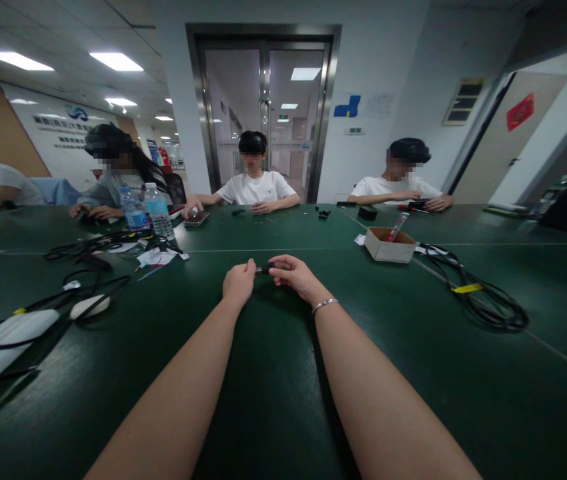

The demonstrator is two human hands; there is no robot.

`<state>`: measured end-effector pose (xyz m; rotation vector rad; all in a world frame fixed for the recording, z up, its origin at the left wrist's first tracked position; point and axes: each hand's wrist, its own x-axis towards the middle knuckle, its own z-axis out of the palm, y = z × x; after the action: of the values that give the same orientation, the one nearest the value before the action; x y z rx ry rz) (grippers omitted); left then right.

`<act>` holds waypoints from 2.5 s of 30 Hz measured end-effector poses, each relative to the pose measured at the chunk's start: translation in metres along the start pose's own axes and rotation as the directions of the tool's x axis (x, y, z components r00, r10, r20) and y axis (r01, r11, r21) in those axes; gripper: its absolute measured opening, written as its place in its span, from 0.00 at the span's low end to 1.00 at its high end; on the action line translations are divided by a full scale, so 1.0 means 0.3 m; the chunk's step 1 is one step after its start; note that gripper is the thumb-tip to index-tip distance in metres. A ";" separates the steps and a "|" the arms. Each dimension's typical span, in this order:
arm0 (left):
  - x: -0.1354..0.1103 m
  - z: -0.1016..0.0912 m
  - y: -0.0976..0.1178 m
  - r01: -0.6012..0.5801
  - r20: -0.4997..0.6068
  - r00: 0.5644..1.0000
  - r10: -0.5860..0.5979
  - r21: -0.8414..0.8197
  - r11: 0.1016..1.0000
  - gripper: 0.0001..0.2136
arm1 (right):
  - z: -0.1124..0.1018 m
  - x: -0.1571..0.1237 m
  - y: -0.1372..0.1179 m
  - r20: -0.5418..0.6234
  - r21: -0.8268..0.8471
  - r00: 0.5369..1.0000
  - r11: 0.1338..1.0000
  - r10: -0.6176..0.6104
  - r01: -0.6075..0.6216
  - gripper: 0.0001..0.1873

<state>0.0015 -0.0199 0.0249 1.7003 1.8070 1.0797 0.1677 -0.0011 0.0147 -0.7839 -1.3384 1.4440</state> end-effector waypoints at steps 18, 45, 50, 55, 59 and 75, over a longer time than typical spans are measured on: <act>-0.001 0.013 -0.007 -0.106 0.011 0.994 0.107 -0.070 0.992 0.20 | 0.005 -0.001 -0.006 -0.073 0.000 0.997 1.000 0.024 -0.024 0.11; 0.030 0.071 -0.021 -0.082 0.094 0.985 0.148 -0.501 0.861 0.10 | 0.016 -0.001 -0.012 -0.144 0.054 0.986 0.995 0.087 -0.080 0.09; 0.029 0.068 -0.023 -0.022 0.098 0.992 0.082 -0.496 0.868 0.12 | 0.018 -0.004 -0.020 -0.155 0.047 0.983 0.994 0.101 -0.095 0.08; 0.030 0.067 -0.026 -0.056 0.090 0.990 0.112 -0.475 0.878 0.13 | 0.019 -0.006 -0.024 -0.148 0.065 0.983 0.993 0.106 -0.097 0.05; 0.027 0.069 -0.021 -0.076 0.095 0.986 0.134 -0.458 0.886 0.11 | 0.017 -0.001 -0.018 -0.155 0.076 0.982 0.992 0.107 -0.096 0.05; 0.029 0.076 -0.031 -0.062 0.113 0.986 0.122 -0.429 0.901 0.13 | 0.017 -0.008 -0.021 -0.177 0.110 0.979 0.990 0.102 -0.083 0.02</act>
<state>0.0117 -0.0053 0.0057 1.5581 1.2974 1.2544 0.1653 -0.0056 0.0215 -0.8979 -1.0933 1.4635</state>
